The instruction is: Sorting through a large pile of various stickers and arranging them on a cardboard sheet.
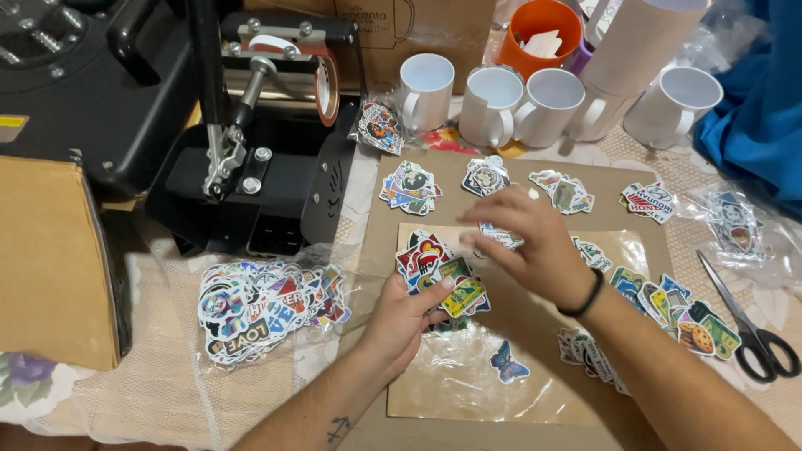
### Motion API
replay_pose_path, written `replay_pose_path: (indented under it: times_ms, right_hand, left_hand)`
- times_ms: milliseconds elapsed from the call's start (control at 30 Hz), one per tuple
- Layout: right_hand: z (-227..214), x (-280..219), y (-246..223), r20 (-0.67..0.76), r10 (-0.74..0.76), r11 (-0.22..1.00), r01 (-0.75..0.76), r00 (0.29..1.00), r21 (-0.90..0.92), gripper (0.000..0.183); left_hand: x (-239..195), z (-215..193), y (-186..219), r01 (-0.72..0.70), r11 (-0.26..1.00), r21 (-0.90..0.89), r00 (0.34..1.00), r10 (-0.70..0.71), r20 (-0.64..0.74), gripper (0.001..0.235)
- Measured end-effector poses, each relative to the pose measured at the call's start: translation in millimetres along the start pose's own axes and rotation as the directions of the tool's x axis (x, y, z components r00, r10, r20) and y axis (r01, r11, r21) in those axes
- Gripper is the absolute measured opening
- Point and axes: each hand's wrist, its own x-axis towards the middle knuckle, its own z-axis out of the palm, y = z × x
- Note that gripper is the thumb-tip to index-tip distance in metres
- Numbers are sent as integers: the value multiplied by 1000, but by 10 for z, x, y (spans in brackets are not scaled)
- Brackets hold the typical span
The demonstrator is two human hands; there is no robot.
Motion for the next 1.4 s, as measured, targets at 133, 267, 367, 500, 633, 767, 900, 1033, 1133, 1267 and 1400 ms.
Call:
replay_pose_path:
  times_ms: [133, 267, 367, 500, 633, 767, 900, 1033, 1133, 1267, 1400]
  right_hand:
    - [-58, -432, -361, 173, 3, 991, 20, 985, -135, 31]
    - [22, -581, -393, 192, 181, 969, -142, 965, -200, 27]
    - [80, -610, -365, 180, 341, 940, -337, 923, -55, 24]
    - [140, -668, -194, 198, 533, 791, -568, 822, 228, 21]
    - [74, -628, -225, 197, 580, 729, -611, 791, 307, 14]
    - [-228, -643, -221, 170, 630, 675, -642, 758, 363, 8]
    - [-864, -862, -348, -52, 693, 687, -637, 719, 349, 18]
    - [-1304, -1458, -192, -189, 846, 532, -804, 498, 264, 20]
    - [-1454, -2022, 169, -273, 861, 429, -901, 429, -61, 21]
    - [-1385, -2634, 598, -391, 795, 284, -854, 464, -436, 23]
    - [-976, -2032, 128, -380, 465, 354, -562, 799, -748, 26]
  left_hand:
    - [-6, -2, -64, -13, 1000, 4, 999, 13, 47, 42]
    - [-2, 38, -65, 13, 1000, 23, 1000, -13, -12, 41]
    - [-2, 17, -90, 2, 999, 42, 1000, -2, -3, 43]
    - [-66, 71, -36, 0, 999, 54, 1000, -1, 13, 42]
    - [-54, 63, -22, 37, 999, 39, 998, -35, -46, 45]
    - [-57, 44, 1, 22, 997, 74, 1000, -21, -15, 43]
    - [-41, 22, -40, 29, 998, 54, 1000, -28, -14, 42]
    - [-48, 12, -81, 34, 996, 84, 999, -35, 10, 42]
    - [-151, 119, 14, 52, 995, 89, 994, -60, 88, 39]
    - [-227, 173, 15, 88, 993, 73, 994, -92, 52, 39]
    - [-140, 111, -69, -4, 992, 127, 996, -8, 87, 29]
